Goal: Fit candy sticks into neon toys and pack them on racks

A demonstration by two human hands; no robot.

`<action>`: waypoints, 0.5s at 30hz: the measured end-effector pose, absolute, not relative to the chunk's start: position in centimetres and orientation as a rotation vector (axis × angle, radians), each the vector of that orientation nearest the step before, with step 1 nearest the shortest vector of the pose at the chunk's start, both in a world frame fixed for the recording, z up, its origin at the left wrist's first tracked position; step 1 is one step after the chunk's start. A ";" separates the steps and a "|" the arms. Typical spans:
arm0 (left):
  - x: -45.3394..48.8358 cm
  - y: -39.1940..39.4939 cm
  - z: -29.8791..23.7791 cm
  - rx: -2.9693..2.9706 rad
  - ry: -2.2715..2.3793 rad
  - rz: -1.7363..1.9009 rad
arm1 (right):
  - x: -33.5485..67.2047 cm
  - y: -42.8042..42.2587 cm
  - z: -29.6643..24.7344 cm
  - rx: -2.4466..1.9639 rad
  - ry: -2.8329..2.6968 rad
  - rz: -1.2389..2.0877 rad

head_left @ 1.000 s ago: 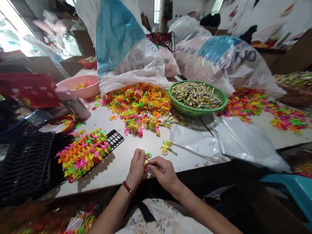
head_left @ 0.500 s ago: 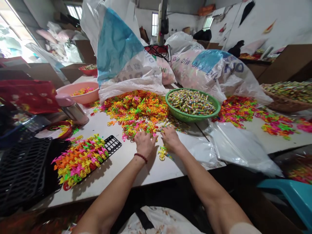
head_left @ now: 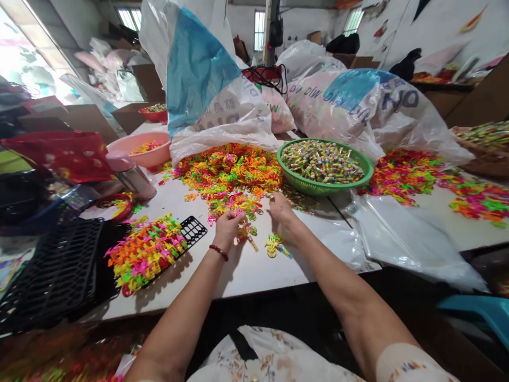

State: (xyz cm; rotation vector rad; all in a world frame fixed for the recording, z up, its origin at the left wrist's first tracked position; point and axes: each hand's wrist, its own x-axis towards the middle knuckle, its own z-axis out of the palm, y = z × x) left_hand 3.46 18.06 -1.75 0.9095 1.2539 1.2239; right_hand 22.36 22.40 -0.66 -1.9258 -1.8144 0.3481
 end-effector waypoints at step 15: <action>-0.5 8.1 1.1 0.564 0.885 1.097 | 16.2 7.1 -0.4 -1.199 -1.337 1.243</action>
